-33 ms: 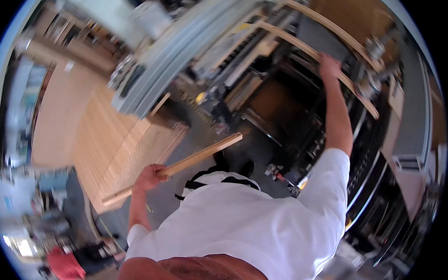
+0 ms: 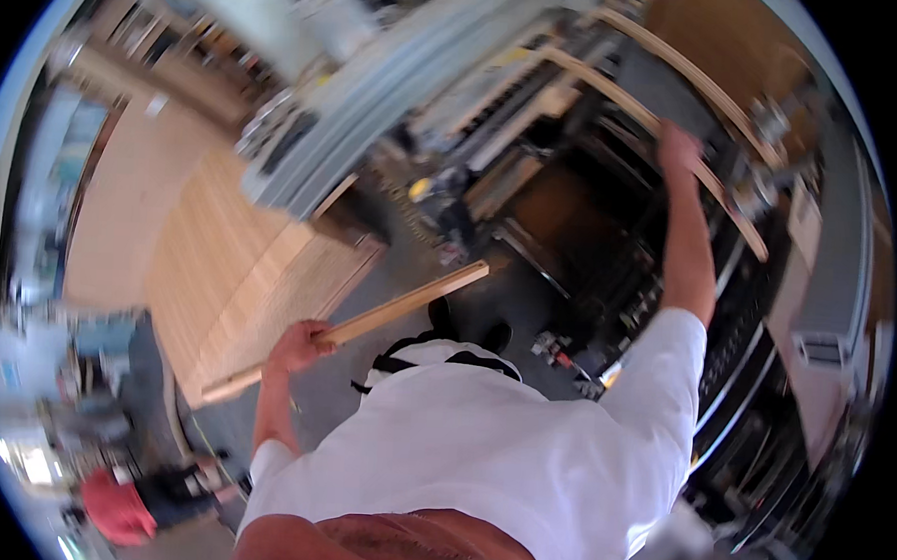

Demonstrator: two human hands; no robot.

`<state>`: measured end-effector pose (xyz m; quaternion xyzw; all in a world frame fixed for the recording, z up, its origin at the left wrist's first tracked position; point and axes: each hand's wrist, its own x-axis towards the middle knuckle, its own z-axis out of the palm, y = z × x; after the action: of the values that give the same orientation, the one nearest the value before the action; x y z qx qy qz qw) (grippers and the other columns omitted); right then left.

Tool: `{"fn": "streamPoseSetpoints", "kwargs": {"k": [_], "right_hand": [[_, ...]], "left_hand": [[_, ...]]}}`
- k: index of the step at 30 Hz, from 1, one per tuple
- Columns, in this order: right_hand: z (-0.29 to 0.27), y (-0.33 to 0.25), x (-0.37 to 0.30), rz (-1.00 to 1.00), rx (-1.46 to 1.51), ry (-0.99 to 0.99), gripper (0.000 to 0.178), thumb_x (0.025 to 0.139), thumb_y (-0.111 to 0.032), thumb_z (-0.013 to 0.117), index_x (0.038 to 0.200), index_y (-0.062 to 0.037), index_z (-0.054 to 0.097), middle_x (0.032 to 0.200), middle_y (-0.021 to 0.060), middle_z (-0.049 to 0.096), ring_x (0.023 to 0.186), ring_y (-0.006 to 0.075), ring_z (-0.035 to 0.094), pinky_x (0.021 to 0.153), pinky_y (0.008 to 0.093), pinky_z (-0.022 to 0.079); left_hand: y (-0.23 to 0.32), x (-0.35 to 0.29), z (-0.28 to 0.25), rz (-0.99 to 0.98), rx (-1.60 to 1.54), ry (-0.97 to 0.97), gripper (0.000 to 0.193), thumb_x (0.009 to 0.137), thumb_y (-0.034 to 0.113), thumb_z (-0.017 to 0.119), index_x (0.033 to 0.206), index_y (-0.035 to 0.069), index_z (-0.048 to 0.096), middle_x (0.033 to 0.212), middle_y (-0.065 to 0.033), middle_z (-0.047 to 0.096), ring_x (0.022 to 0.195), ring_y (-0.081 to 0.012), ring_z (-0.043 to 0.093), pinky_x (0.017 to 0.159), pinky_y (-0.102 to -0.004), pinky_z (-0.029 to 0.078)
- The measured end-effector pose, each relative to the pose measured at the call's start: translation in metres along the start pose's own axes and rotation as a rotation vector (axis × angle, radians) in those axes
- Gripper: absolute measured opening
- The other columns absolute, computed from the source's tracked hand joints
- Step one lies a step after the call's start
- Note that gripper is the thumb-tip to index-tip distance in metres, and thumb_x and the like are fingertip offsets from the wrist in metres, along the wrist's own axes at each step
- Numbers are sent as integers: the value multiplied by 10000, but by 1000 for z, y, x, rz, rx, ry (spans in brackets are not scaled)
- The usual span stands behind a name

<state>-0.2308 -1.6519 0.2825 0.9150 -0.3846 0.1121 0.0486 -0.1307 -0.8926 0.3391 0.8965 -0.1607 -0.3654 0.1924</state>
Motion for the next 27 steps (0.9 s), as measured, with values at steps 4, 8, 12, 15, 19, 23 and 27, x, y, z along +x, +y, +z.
{"fn": "streamPoseSetpoints", "kwargs": {"k": [4,8,12,15,19,23,27], "right_hand": [[14,59,16,26,-156,24,562,935,-336,554,1441,-123,432,1369,170,548,1221,345,557,982,490,465],[3,-18,-6,-64,158,363,457,953,-291,558,1354,-72,541,1296,173,599,1186,334,572,961,449,469],[-33,-138,-62,-39,578,318,370,969,-247,578,1274,-39,606,1180,161,661,1081,296,641,889,398,510],[-38,-207,-113,-110,831,365,296,961,-151,615,1216,-3,635,1143,150,678,1028,231,660,866,342,522],[-28,-315,-197,-149,1016,184,276,959,-103,616,1201,31,623,1106,98,678,974,159,641,860,290,521],[-18,-392,-290,-153,1027,-80,204,928,-36,617,1121,23,645,1041,110,682,954,186,641,840,312,525],[-21,-433,-379,-164,910,-216,180,859,1,641,1035,9,677,899,126,679,768,199,635,729,307,516]], "left_hand": [[-63,-20,-29,25,-210,124,378,745,155,791,1100,60,703,842,-72,685,779,-189,634,752,-331,501],[-141,-85,-62,-76,-478,199,413,779,153,788,1137,-14,666,874,-35,679,800,-141,622,750,-301,501],[-237,-125,-97,-65,-766,361,400,824,174,759,1145,-39,649,891,-31,657,793,-124,605,740,-277,494],[-310,-112,-140,-31,-749,539,380,881,216,690,1157,-42,642,896,-36,660,788,-122,607,739,-268,484],[-408,-61,-203,-159,-661,830,330,871,200,643,1082,-53,674,843,-57,666,770,-130,614,718,-285,488],[-502,14,-254,-348,-492,1002,382,795,242,663,1009,-74,693,775,-149,694,750,-229,669,686,-359,518],[-553,73,-286,-512,-437,1001,454,777,333,673,1010,-54,711,920,-222,714,852,-324,703,769,-405,540]]}}
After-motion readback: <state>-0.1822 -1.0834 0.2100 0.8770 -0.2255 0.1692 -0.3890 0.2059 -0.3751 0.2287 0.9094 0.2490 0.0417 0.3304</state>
